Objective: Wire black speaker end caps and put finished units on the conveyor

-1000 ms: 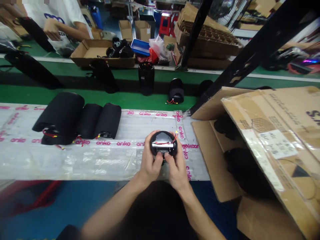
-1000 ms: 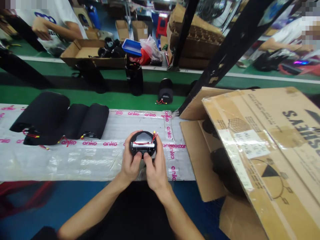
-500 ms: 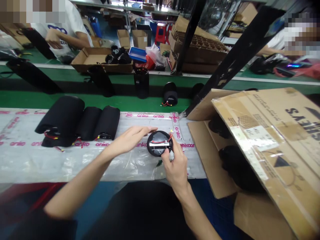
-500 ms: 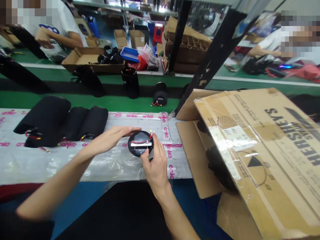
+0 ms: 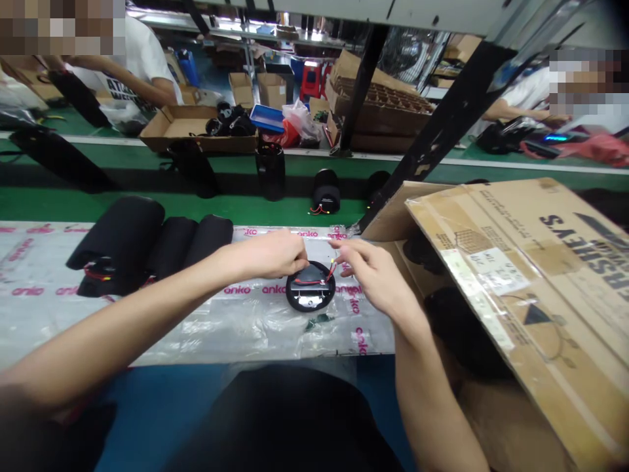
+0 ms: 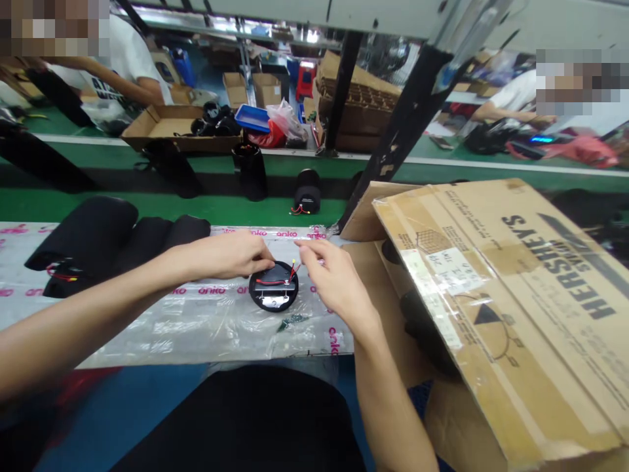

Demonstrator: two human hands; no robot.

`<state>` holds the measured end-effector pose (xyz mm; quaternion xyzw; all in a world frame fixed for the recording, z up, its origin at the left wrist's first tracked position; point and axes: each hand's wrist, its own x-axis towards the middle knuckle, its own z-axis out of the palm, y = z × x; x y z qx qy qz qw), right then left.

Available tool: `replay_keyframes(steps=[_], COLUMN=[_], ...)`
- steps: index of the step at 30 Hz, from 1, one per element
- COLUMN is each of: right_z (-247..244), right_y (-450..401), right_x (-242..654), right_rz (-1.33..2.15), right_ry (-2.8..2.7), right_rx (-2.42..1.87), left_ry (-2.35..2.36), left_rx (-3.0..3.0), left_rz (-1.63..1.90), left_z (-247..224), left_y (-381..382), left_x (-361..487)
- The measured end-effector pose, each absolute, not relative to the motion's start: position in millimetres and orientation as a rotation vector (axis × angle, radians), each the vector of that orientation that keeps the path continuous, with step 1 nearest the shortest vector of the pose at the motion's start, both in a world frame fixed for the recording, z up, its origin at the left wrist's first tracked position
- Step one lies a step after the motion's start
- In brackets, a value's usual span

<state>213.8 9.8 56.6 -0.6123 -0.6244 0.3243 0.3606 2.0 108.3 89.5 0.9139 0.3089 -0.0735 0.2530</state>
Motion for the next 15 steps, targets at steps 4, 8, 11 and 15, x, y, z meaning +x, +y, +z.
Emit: replay_keyframes(steps=[4,8,11,15], right_z=[90,95,95,96], right_y=[30,33,32,31], right_x=[199,186,185,190], right_rz=[0.805,0.607,0.582,0.619], right_ry=[-2.122,-2.306,-2.381,-2.395], right_rx=[-1.82,-1.833,-1.858,-1.842], left_ry=[0.774,0.808,0.776,0.65], left_rx=[2.364,2.42,2.495,2.636], left_rz=[-0.254,-0.04,-0.056,-0.144], left_z=[93,88,85,88], left_y=[119,113,108,114], left_x=[3,1,1,9])
